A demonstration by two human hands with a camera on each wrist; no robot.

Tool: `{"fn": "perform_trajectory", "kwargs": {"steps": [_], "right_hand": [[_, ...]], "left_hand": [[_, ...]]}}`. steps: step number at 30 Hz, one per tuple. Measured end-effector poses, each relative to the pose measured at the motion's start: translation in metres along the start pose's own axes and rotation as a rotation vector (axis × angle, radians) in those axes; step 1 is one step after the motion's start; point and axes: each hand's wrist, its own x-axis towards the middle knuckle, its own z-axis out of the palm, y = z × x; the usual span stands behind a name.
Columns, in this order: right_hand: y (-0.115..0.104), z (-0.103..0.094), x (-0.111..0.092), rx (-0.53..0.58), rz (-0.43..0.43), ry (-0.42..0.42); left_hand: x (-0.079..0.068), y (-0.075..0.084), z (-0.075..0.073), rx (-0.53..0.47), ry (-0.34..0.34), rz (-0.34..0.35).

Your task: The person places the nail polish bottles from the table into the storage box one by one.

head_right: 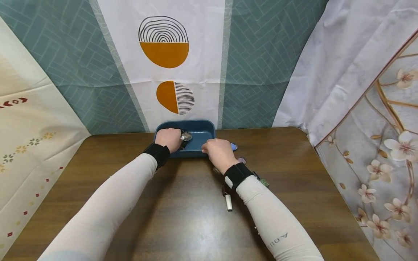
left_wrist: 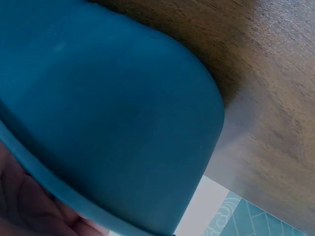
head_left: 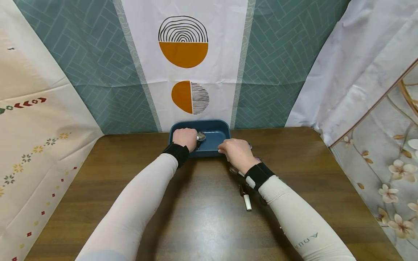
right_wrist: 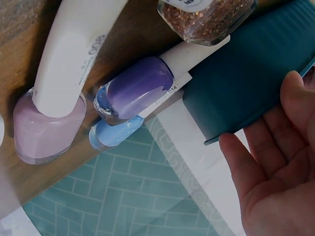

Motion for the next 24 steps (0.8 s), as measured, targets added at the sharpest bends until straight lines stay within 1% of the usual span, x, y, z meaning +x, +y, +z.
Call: {"fn": "perform_trajectory", "kwargs": {"steps": [4, 13, 20, 24], "right_hand": [[-0.0009, -0.0014, -0.0004, 0.004, -0.001, 0.002], [-0.0003, 0.0013, -0.0025, -0.002, -0.033, 0.020], [-0.0007, -0.0002, -0.0016, -0.009, -0.029, 0.024], [-0.0017, -0.0022, -0.0021, -0.006, -0.026, 0.015]], "left_hand": [[0.0004, 0.0002, -0.0009, 0.001, -0.017, -0.006], [0.0016, 0.0017, 0.0002, -0.001, -0.036, -0.013], [0.0040, 0.0041, -0.0009, 0.002, -0.013, -0.022], [0.0045, 0.0046, -0.0007, -0.002, -0.020, -0.032]]}}
